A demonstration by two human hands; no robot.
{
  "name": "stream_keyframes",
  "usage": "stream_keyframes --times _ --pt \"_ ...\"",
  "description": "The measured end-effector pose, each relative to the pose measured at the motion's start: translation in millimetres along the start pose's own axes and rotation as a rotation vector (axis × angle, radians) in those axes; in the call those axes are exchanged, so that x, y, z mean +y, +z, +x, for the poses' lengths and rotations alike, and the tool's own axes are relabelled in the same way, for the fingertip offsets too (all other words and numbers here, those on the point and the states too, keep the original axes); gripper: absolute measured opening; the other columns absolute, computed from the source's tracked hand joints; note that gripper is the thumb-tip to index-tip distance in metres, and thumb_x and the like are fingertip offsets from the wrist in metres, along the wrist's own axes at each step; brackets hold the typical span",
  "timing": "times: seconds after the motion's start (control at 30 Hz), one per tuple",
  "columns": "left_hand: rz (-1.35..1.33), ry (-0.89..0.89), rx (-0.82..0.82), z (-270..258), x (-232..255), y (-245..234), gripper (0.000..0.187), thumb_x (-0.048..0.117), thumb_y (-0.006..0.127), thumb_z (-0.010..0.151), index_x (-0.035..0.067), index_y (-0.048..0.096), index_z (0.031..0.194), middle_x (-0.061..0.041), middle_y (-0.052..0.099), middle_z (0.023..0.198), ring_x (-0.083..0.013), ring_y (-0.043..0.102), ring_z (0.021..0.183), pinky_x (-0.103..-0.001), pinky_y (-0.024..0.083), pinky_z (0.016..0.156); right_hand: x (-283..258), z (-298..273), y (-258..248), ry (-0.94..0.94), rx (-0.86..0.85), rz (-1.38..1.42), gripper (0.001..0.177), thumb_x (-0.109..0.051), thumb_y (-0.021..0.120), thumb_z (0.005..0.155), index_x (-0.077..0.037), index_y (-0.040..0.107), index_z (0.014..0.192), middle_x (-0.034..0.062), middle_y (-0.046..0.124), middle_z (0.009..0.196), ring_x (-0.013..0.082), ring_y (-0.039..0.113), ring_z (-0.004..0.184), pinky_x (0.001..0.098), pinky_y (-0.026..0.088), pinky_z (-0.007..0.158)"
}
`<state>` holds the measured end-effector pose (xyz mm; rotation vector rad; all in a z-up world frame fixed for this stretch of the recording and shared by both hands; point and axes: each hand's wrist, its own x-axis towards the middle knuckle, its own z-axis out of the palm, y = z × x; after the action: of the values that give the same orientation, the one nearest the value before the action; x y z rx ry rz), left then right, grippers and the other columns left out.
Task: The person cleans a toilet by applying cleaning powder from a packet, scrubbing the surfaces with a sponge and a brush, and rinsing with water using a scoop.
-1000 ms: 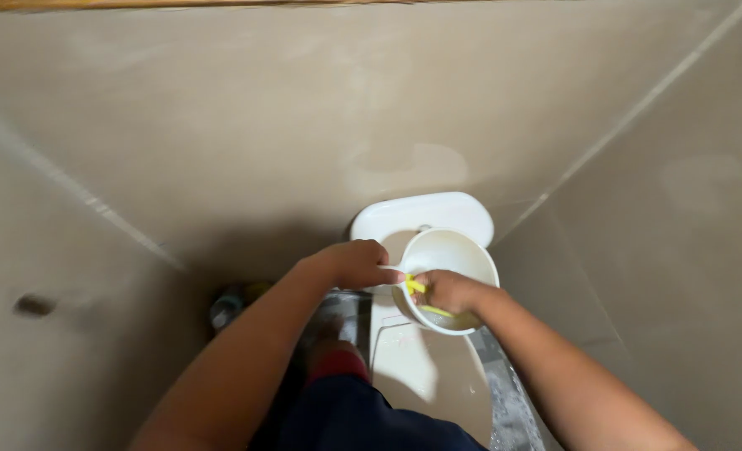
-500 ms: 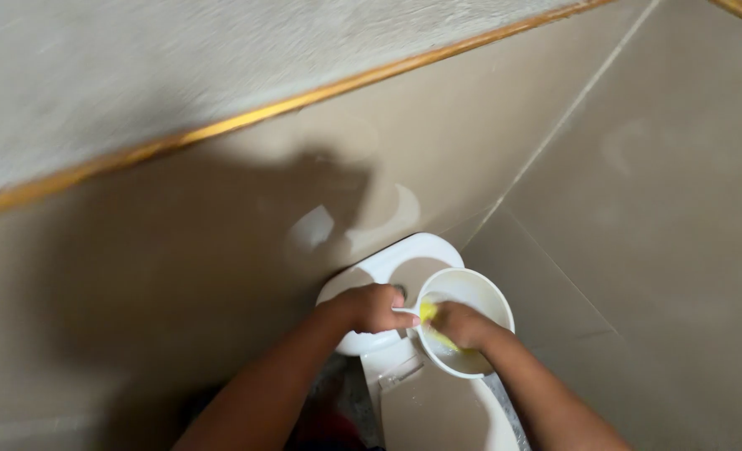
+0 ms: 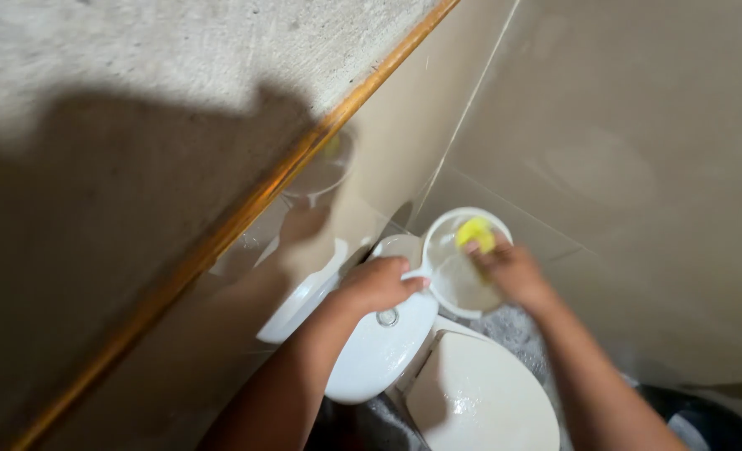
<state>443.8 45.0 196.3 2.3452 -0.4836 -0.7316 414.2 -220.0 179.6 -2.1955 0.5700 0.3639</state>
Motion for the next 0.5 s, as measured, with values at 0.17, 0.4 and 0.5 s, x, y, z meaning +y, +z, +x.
stream_keyframes --times 0.17,0.4,0.5 --pt "-0.092 -0.025 0.103 19.3 6.8 4.1 0.065 0.059 0.056 0.092 0.006 0.063 0.129 -0.018 0.067 0.129 -0.0349 0.063 0.121 -0.045 0.048 0.101 -13.4 -73.9 -31.3 -0.331 0.006 0.280 0.026 -0.026 0.062 0.099 -0.010 0.069 0.117 -0.0004 0.073 0.102 0.0093 0.066 0.097 0.0294 0.054 0.088" --pt "-0.208 -0.030 0.180 51.7 23.4 7.0 0.064 0.057 0.055 0.094 0.004 0.063 0.129 -0.022 0.067 0.127 -0.0388 0.063 0.121 -0.047 0.048 0.102 -1.0 -98.0 131.5 -0.295 -0.267 -0.145 0.049 -0.025 0.074 0.088 -0.008 0.056 0.131 0.0143 0.071 0.115 0.0283 0.071 0.103 0.0375 0.055 0.091" --pt "-0.261 -0.032 0.170 49.0 24.5 9.4 0.064 0.057 0.055 0.092 0.004 0.063 0.128 -0.021 0.068 0.127 -0.0375 0.063 0.120 -0.046 0.049 0.101 0.0 -104.1 196.4 -0.248 -0.350 -0.237 0.042 -0.028 0.058 0.097 -0.008 0.057 0.135 0.0199 0.064 0.126 0.0372 0.065 0.110 0.0428 0.051 0.093"
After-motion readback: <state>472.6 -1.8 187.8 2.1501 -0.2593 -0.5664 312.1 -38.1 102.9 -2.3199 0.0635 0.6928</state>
